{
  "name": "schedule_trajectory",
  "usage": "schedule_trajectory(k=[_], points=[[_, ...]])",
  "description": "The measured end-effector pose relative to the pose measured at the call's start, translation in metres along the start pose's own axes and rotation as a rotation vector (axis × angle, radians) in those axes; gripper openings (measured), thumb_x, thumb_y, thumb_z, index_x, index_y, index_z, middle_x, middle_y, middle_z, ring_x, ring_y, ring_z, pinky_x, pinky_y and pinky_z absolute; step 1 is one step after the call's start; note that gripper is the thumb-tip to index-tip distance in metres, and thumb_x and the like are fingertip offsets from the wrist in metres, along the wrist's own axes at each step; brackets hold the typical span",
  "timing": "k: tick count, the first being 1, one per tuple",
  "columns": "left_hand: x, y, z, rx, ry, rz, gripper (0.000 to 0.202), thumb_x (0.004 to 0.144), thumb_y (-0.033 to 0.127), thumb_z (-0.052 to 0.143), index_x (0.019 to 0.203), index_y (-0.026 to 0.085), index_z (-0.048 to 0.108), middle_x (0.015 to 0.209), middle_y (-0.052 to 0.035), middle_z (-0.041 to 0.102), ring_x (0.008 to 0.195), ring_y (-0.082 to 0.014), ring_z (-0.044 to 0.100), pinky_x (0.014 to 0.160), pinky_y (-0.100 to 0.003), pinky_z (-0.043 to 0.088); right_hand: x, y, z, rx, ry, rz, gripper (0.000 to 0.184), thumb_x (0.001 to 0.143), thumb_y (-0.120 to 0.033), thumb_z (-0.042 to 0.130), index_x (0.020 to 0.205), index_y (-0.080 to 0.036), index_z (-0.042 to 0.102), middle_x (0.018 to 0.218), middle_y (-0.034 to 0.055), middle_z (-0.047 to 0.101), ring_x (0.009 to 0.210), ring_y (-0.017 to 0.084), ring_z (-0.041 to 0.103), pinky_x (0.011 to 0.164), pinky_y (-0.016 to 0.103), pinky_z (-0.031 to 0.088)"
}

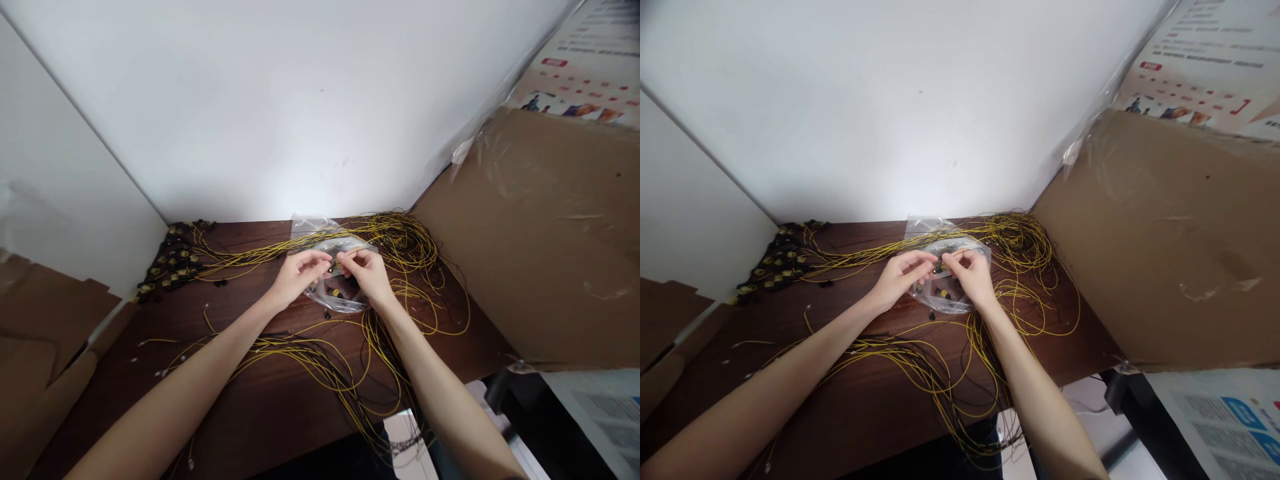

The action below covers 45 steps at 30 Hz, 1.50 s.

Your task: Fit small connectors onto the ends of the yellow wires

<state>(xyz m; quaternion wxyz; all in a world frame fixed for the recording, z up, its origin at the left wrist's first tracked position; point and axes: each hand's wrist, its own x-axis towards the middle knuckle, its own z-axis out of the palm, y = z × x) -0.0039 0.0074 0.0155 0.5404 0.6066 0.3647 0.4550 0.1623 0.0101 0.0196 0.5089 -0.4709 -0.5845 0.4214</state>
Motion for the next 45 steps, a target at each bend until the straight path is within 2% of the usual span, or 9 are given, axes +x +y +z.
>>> schedule_trajectory(k=[3,6,10,14,19,26,33,45], points=[[-0.0003,-0.0008,0.0002,-0.034,-0.026,0.037,0.032,0.068,0.024,0.07,0.097,0.014,0.061,0.078,-0.0024,0.063,0.069,-0.0104,0.056,0.064,-0.023,0.045,0.0001,0.0016,0.0001,-0.057,0.042,-0.011,0.031,0.073,-0.042,0.064,0.057,-0.016,0.057,0.052,-0.0013,0.054,0.049,0.01,0.047,0.052,0.024,0.039],[0.0003,-0.0028,0.0009,-0.022,-0.013,0.051,0.025,0.067,0.021,0.07,0.089,0.013,0.062,0.081,-0.0035,0.063,0.072,-0.0114,0.057,0.069,-0.025,0.046,0.0,0.0031,0.0009,-0.096,0.052,-0.015,0.032,0.073,-0.044,0.063,0.059,-0.015,0.057,0.054,-0.0008,0.054,0.05,0.01,0.048,0.053,0.024,0.04],[0.0017,-0.0055,0.0015,-0.043,0.014,0.017,0.017,0.069,0.022,0.068,0.083,0.013,0.064,0.078,-0.0036,0.064,0.067,-0.0109,0.056,0.062,-0.023,0.044,0.0,0.0042,0.0014,-0.097,0.056,-0.025,0.03,0.074,-0.043,0.062,0.063,-0.016,0.058,0.055,-0.0007,0.055,0.05,0.01,0.048,0.054,0.024,0.04],[0.0028,-0.0069,0.0006,-0.072,0.05,-0.018,0.018,0.069,0.021,0.067,0.085,0.013,0.066,0.073,-0.0021,0.064,0.057,-0.0084,0.052,0.056,-0.022,0.043,-0.0005,0.0023,0.0016,-0.053,0.009,-0.047,0.028,0.076,-0.042,0.06,0.066,-0.016,0.057,0.056,-0.0015,0.054,0.051,0.01,0.048,0.054,0.024,0.04],[0.0032,-0.0068,-0.0007,-0.089,0.089,-0.042,0.021,0.069,0.022,0.067,0.088,0.014,0.067,0.071,-0.002,0.065,0.054,-0.0082,0.052,0.052,-0.021,0.041,-0.002,-0.0022,0.0029,-0.033,-0.058,-0.04,0.024,0.075,-0.039,0.061,0.071,-0.015,0.06,0.058,-0.0011,0.055,0.052,0.01,0.05,0.054,0.024,0.041],[0.0032,-0.0068,0.0003,-0.126,0.084,0.016,0.025,0.07,0.021,0.067,0.093,0.014,0.063,0.073,-0.0016,0.063,0.053,-0.0069,0.052,0.052,-0.02,0.043,-0.0018,-0.0022,0.0054,-0.038,-0.104,0.021,0.027,0.067,-0.039,0.069,0.078,-0.015,0.064,0.07,0.0029,0.064,0.059,0.013,0.057,0.056,0.025,0.045],[0.0034,-0.0058,0.0024,-0.107,0.092,0.05,0.015,0.073,0.02,0.064,0.085,0.014,0.059,0.07,-0.0003,0.061,0.052,-0.0065,0.051,0.05,-0.019,0.044,-0.0017,-0.0033,0.0051,-0.022,-0.104,0.039,0.027,0.066,-0.039,0.07,0.076,-0.015,0.065,0.067,0.0019,0.063,0.059,0.013,0.057,0.058,0.027,0.046],[0.003,-0.0058,0.0016,-0.066,0.106,0.034,0.014,0.072,0.018,0.064,0.084,0.012,0.063,0.065,-0.0003,0.061,0.05,-0.0068,0.051,0.05,-0.02,0.043,-0.0013,0.0037,0.0055,0.063,-0.104,0.041,0.023,0.064,-0.035,0.072,0.074,-0.016,0.065,0.068,0.0015,0.065,0.062,0.014,0.059,0.062,0.028,0.048]])
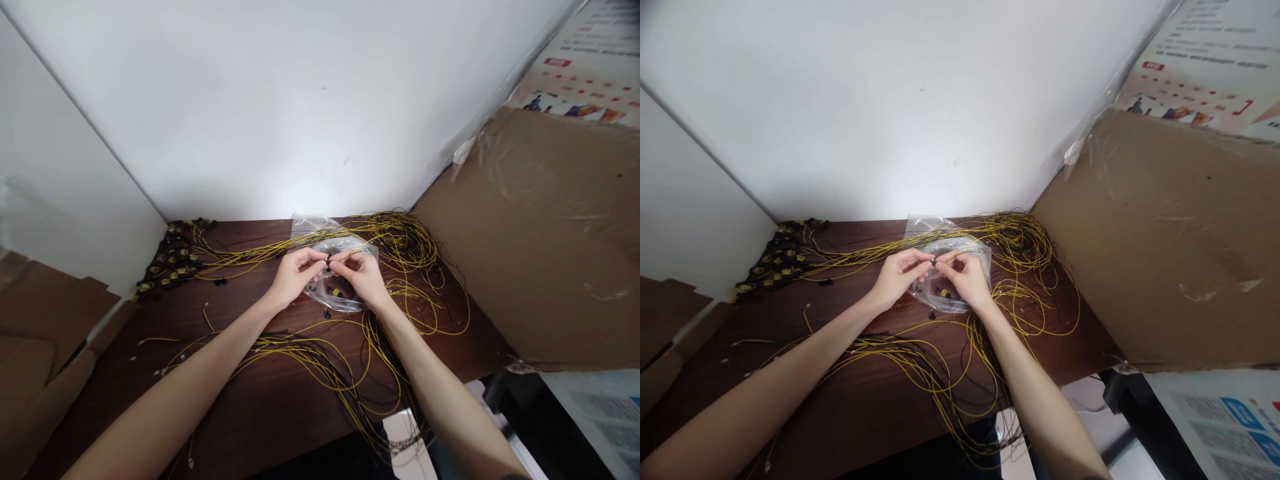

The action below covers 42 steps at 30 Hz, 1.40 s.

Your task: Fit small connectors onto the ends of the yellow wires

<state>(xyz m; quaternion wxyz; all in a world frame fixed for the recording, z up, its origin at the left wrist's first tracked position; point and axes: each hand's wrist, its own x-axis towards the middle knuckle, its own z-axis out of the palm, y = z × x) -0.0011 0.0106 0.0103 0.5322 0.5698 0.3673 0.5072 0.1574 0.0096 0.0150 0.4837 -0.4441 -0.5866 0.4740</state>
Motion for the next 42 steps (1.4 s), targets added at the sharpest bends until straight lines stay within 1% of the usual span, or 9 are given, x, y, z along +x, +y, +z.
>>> schedule_trajectory(k=[13,19,23,26,30,34,38,40,42], points=[[-0.001,0.0,0.0,-0.024,0.01,0.004,0.014,0.069,0.022,0.067,0.08,0.013,0.063,0.066,-0.0011,0.062,0.05,-0.0072,0.051,0.05,-0.02,0.043,-0.001,-0.001,0.0,-0.028,0.001,0.011,0.026,0.064,-0.038,0.072,0.075,-0.016,0.065,0.071,0.0025,0.065,0.064,0.014,0.06,0.064,0.028,0.05],[-0.001,0.001,0.001,-0.059,0.009,-0.03,0.024,0.066,0.021,0.069,0.089,0.013,0.065,0.076,-0.0039,0.065,0.058,-0.0098,0.055,0.052,-0.021,0.045,0.0,-0.001,0.0,-0.009,0.001,0.014,0.026,0.063,-0.038,0.072,0.076,-0.016,0.064,0.069,0.0016,0.064,0.062,0.014,0.059,0.063,0.028,0.049],[0.001,-0.002,-0.002,-0.065,0.028,-0.053,0.02,0.066,0.021,0.07,0.084,0.013,0.067,0.07,-0.0021,0.064,0.053,-0.0078,0.052,0.053,-0.021,0.043,0.0,-0.003,0.0,0.031,-0.017,0.002,0.027,0.063,-0.035,0.073,0.079,-0.016,0.062,0.068,0.0002,0.063,0.063,0.013,0.059,0.067,0.028,0.049],[0.002,-0.004,-0.003,-0.108,0.082,-0.067,0.02,0.067,0.023,0.069,0.084,0.013,0.067,0.065,-0.0008,0.062,0.053,-0.0079,0.051,0.054,-0.021,0.042,-0.001,-0.004,-0.003,-0.006,-0.082,-0.003,0.028,0.066,-0.033,0.071,0.085,-0.017,0.059,0.07,0.0001,0.062,0.065,0.013,0.059,0.068,0.029,0.049],[0.004,-0.005,-0.004,-0.22,0.141,-0.091,0.021,0.069,0.025,0.068,0.087,0.013,0.066,0.064,0.0005,0.059,0.053,-0.0071,0.05,0.052,-0.02,0.04,-0.004,-0.008,-0.01,-0.236,-0.233,-0.078,0.025,0.073,-0.023,0.062,0.097,-0.017,0.057,0.074,0.0006,0.061,0.066,0.013,0.058,0.066,0.029,0.046],[0.004,-0.005,-0.004,-0.246,0.161,-0.103,0.022,0.07,0.026,0.067,0.088,0.013,0.065,0.062,0.0009,0.057,0.051,-0.0065,0.048,0.049,-0.019,0.037,-0.008,-0.016,-0.014,-0.449,-0.371,-0.155,0.02,0.072,-0.012,0.057,0.091,-0.016,0.059,0.076,0.0015,0.062,0.065,0.012,0.056,0.062,0.026,0.043],[0.004,-0.007,-0.005,-0.213,0.171,-0.083,0.021,0.069,0.024,0.067,0.087,0.014,0.066,0.06,0.0008,0.057,0.05,-0.0075,0.048,0.046,-0.019,0.035,-0.01,-0.021,-0.015,-0.487,-0.482,-0.162,0.028,0.067,-0.002,0.052,0.09,-0.016,0.059,0.076,0.0008,0.064,0.069,0.013,0.057,0.065,0.026,0.043],[0.005,-0.008,-0.005,-0.198,0.179,-0.077,0.02,0.069,0.023,0.066,0.087,0.015,0.067,0.058,0.0012,0.056,0.049,-0.0077,0.048,0.045,-0.018,0.034,-0.01,-0.021,-0.015,-0.493,-0.504,-0.164,0.029,0.065,0.001,0.049,0.086,-0.016,0.06,0.076,0.001,0.064,0.07,0.013,0.058,0.065,0.026,0.043],[0.005,-0.008,-0.005,-0.183,0.186,-0.077,0.02,0.069,0.023,0.066,0.088,0.015,0.067,0.057,0.0014,0.056,0.049,-0.0075,0.048,0.044,-0.018,0.033,-0.009,-0.02,-0.015,-0.509,-0.497,-0.173,0.027,0.066,0.001,0.048,0.082,-0.016,0.061,0.077,0.0013,0.065,0.072,0.013,0.059,0.066,0.026,0.043]])
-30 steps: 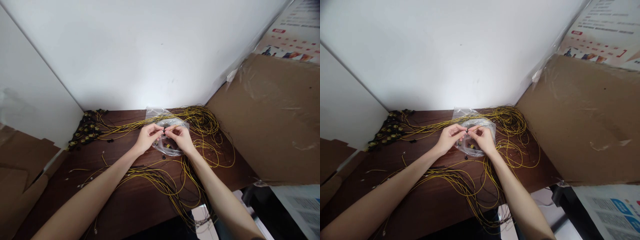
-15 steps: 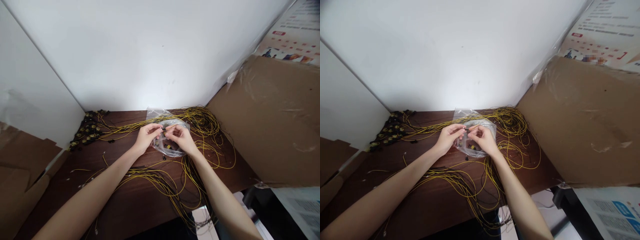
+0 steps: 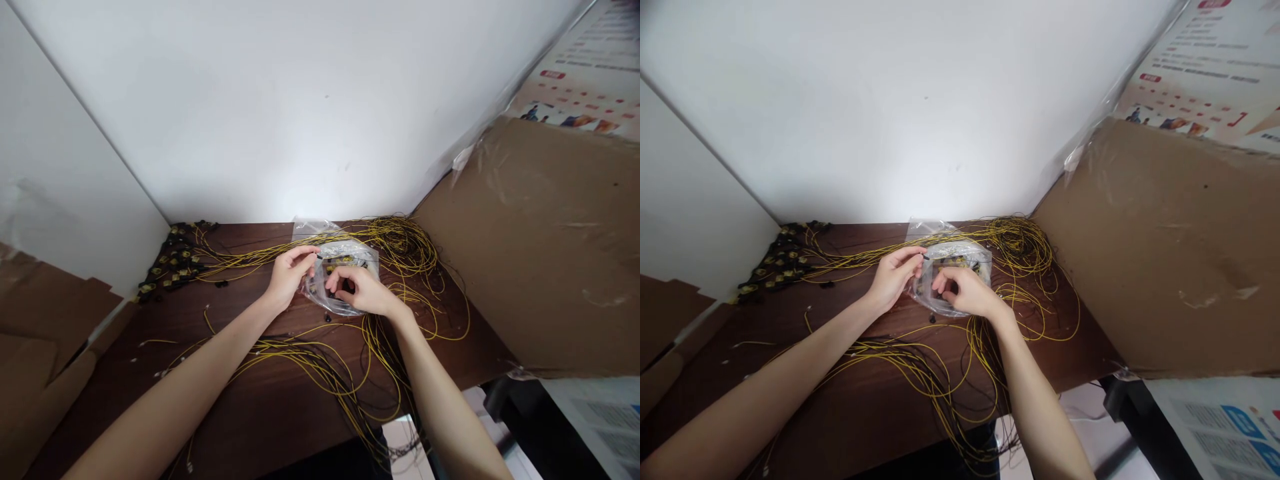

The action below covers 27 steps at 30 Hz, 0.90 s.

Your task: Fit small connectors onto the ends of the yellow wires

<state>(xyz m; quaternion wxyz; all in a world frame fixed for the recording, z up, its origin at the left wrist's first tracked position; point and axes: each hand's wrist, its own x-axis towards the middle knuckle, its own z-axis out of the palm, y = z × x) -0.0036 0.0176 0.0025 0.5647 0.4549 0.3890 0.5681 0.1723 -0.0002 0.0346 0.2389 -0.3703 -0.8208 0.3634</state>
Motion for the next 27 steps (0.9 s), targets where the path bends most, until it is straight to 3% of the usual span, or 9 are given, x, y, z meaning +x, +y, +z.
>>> schedule_trajectory(k=[4,10,14,18,22,27], points=[[0.0,0.0,0.0,0.016,0.0,-0.013,0.021,0.069,0.023,0.067,0.088,0.015,0.068,0.067,-0.0006,0.062,0.053,-0.0081,0.054,0.048,-0.018,0.039,0.001,0.004,0.001,-0.02,0.051,0.026,0.019,0.07,-0.002,0.052,0.08,-0.016,0.062,0.079,0.0026,0.066,0.073,0.014,0.06,0.066,0.026,0.044],[-0.002,0.001,0.001,-0.062,-0.04,-0.062,0.024,0.068,0.024,0.068,0.089,0.013,0.068,0.08,-0.0059,0.069,0.066,-0.013,0.063,0.068,-0.028,0.051,0.002,0.007,0.003,0.009,0.108,0.023,0.013,0.076,-0.009,0.054,0.084,-0.016,0.062,0.08,0.0035,0.065,0.072,0.014,0.058,0.066,0.027,0.044],[-0.001,0.002,0.002,-0.115,-0.042,-0.015,0.025,0.066,0.022,0.07,0.089,0.012,0.065,0.086,-0.0056,0.067,0.068,-0.0115,0.062,0.07,-0.028,0.052,0.001,0.001,0.002,0.209,0.104,0.022,0.009,0.077,-0.017,0.058,0.085,-0.016,0.061,0.082,0.0035,0.063,0.074,0.014,0.058,0.07,0.03,0.047],[0.0,0.002,0.003,-0.193,0.015,-0.018,0.024,0.064,0.023,0.073,0.082,0.013,0.06,0.078,-0.0022,0.066,0.067,-0.0101,0.061,0.067,-0.025,0.051,-0.001,-0.009,0.0,0.497,0.102,0.015,0.01,0.075,-0.025,0.063,0.083,-0.019,0.06,0.081,0.0019,0.06,0.074,0.013,0.059,0.074,0.032,0.05],[0.002,0.003,0.001,-0.28,0.008,-0.033,0.023,0.062,0.023,0.074,0.077,0.012,0.061,0.074,-0.0021,0.064,0.064,-0.008,0.058,0.062,-0.02,0.047,-0.002,-0.014,0.0,0.782,0.199,0.003,0.015,0.07,-0.027,0.068,0.077,-0.021,0.056,0.081,0.0003,0.058,0.068,0.012,0.058,0.068,0.032,0.053],[0.004,0.006,-0.001,-0.371,-0.008,-0.049,0.02,0.062,0.021,0.074,0.077,0.013,0.064,0.071,-0.001,0.063,0.066,-0.0072,0.056,0.06,-0.018,0.045,0.002,-0.011,-0.001,0.876,0.37,0.045,0.019,0.066,-0.027,0.071,0.072,-0.021,0.054,0.085,0.0006,0.059,0.067,0.01,0.056,0.064,0.027,0.053]])
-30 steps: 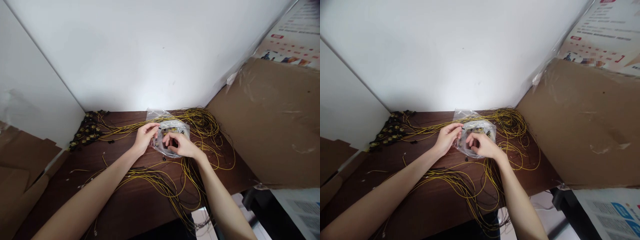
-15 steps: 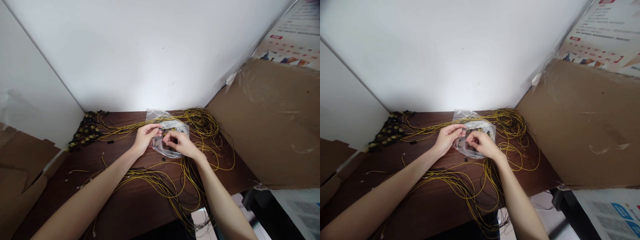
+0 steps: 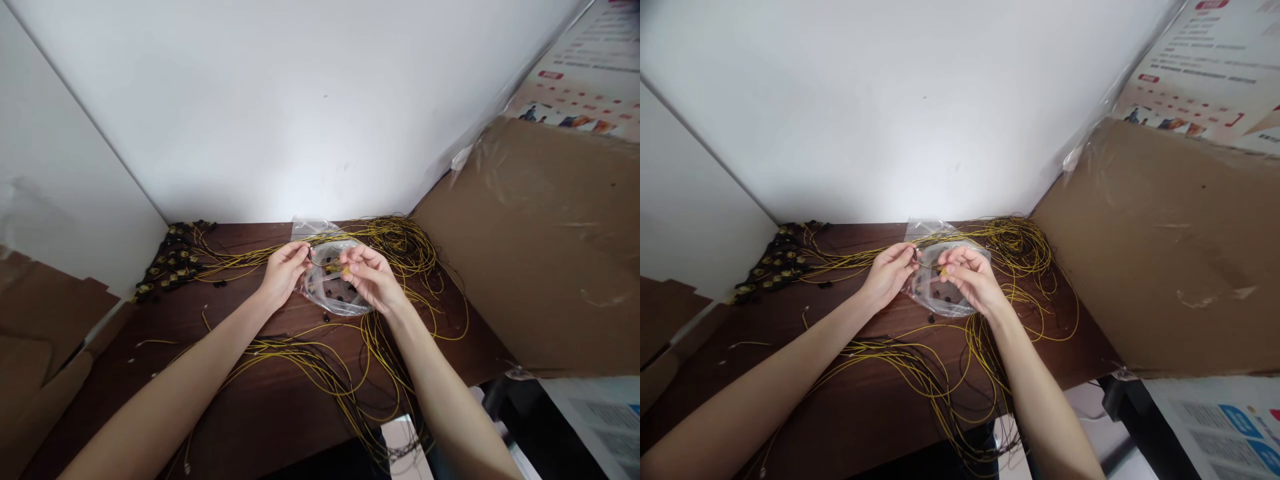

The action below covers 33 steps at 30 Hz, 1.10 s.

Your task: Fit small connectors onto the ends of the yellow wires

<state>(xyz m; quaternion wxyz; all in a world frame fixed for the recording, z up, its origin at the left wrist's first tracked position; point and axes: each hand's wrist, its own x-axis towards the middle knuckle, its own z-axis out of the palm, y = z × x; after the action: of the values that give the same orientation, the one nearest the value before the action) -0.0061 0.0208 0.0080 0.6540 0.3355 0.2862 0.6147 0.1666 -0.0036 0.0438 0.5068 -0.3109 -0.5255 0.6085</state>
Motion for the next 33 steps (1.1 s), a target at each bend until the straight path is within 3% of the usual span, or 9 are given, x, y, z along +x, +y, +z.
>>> schedule_trajectory(k=[7,10,14,23,33], points=[[-0.005,0.0,0.004,0.208,-0.059,0.0,0.021,0.064,0.025,0.073,0.079,0.012,0.067,0.073,-0.003,0.066,0.065,-0.0101,0.058,0.063,-0.022,0.046,0.007,0.01,0.001,-0.005,0.159,0.023,0.019,0.058,-0.027,0.077,0.071,-0.02,0.064,0.089,0.003,0.068,0.076,0.015,0.063,0.076,0.033,0.053],[-0.006,-0.001,0.005,0.295,-0.076,0.033,0.023,0.065,0.025,0.073,0.082,0.013,0.065,0.075,-0.0024,0.065,0.063,-0.0097,0.057,0.061,-0.021,0.046,0.008,0.016,0.001,-0.008,0.149,0.007,0.02,0.056,-0.025,0.079,0.071,-0.02,0.067,0.089,0.002,0.069,0.08,0.015,0.064,0.084,0.034,0.05],[-0.006,-0.002,0.003,0.373,-0.069,0.051,0.018,0.066,0.026,0.072,0.077,0.013,0.063,0.07,-0.0007,0.064,0.058,-0.0085,0.055,0.058,-0.021,0.044,0.008,0.023,0.002,-0.073,0.131,-0.023,0.02,0.058,-0.025,0.078,0.074,-0.02,0.068,0.083,0.0013,0.069,0.079,0.015,0.064,0.083,0.035,0.05],[-0.005,-0.005,0.002,0.422,-0.087,0.075,0.018,0.068,0.026,0.069,0.079,0.013,0.066,0.072,-0.0024,0.065,0.06,-0.0097,0.057,0.061,-0.022,0.046,0.007,0.027,0.006,-0.283,0.144,-0.213,0.037,0.065,-0.022,0.073,0.095,-0.021,0.052,0.086,0.002,0.064,0.077,0.013,0.062,0.078,0.032,0.052],[-0.007,-0.004,0.003,0.518,-0.173,0.098,0.011,0.072,0.023,0.065,0.077,0.013,0.065,0.07,-0.002,0.066,0.06,-0.0097,0.057,0.059,-0.021,0.046,0.005,0.029,0.003,-0.591,0.098,-0.342,0.037,0.076,-0.017,0.061,0.108,-0.023,0.042,0.093,0.0033,0.06,0.079,0.013,0.061,0.078,0.031,0.052]])
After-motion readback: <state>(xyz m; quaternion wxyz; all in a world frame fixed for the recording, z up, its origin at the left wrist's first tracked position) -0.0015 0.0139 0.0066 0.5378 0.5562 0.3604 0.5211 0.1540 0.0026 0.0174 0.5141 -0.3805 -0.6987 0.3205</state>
